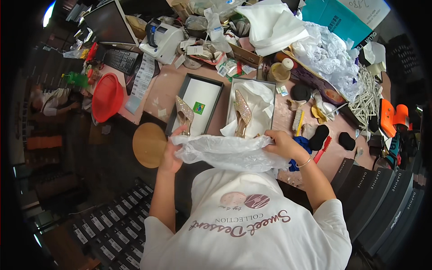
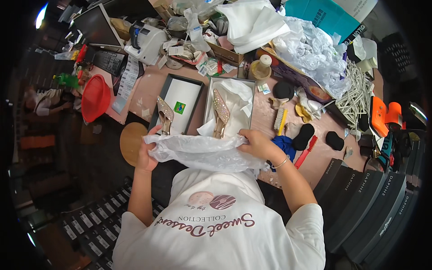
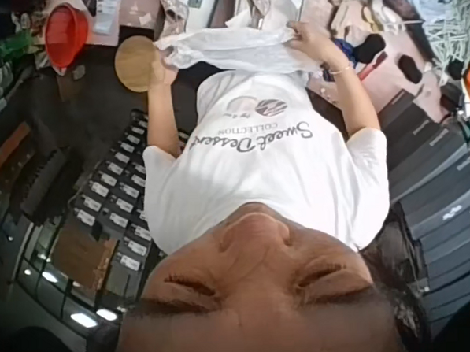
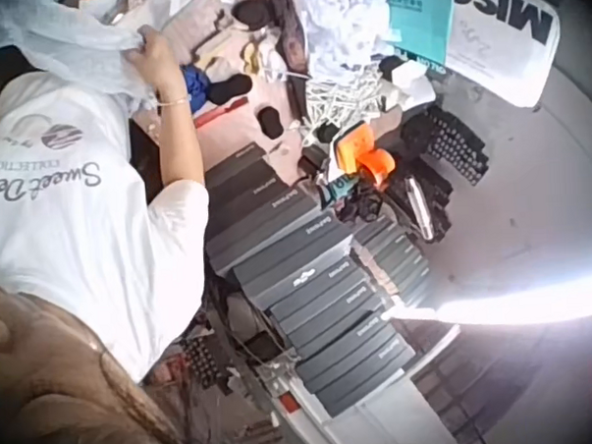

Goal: Packing high-heeled shoes into a shoebox with protective paper.

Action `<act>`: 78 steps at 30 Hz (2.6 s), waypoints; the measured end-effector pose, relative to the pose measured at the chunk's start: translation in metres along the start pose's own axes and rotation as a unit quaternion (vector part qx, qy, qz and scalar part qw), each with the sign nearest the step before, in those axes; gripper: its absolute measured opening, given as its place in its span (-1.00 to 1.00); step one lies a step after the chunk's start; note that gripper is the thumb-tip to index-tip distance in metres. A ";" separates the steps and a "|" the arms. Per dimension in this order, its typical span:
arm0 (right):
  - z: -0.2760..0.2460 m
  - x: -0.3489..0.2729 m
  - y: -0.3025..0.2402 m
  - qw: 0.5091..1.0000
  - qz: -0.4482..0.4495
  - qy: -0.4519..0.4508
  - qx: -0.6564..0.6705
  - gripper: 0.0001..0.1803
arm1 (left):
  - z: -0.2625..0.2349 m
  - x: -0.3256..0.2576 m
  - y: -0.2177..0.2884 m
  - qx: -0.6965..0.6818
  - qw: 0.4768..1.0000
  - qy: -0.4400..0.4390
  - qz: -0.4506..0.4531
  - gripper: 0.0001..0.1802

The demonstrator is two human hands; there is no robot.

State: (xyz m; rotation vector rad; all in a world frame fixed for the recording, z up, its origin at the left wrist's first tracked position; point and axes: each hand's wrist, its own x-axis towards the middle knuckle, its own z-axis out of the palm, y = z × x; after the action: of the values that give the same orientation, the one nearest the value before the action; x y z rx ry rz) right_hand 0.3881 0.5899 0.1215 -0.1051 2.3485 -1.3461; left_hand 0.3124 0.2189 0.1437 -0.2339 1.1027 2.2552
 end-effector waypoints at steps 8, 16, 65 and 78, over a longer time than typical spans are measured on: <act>-0.012 0.008 0.015 0.992 -0.002 -0.013 -0.129 -0.65 | -0.012 0.001 -0.029 0.404 0.910 0.065 0.065 -0.67; -0.015 -0.009 0.054 0.939 0.135 0.082 0.304 -0.78 | -0.072 0.002 -0.064 0.146 0.968 0.205 -0.002 -0.61; -0.012 0.025 -0.060 0.986 -0.119 0.036 -0.115 -0.23 | 0.006 0.000 0.038 0.624 0.770 -0.104 0.082 -0.48; 0.031 0.078 -0.050 0.989 -0.061 0.091 -0.102 -0.77 | -0.162 0.094 -0.056 0.462 0.867 0.187 -0.024 -0.56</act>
State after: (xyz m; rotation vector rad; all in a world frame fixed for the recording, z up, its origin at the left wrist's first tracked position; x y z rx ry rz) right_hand 0.3229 0.5175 0.1248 -0.1973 2.6702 -1.2111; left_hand 0.2539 0.1633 -0.0350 -0.2870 2.2063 1.4238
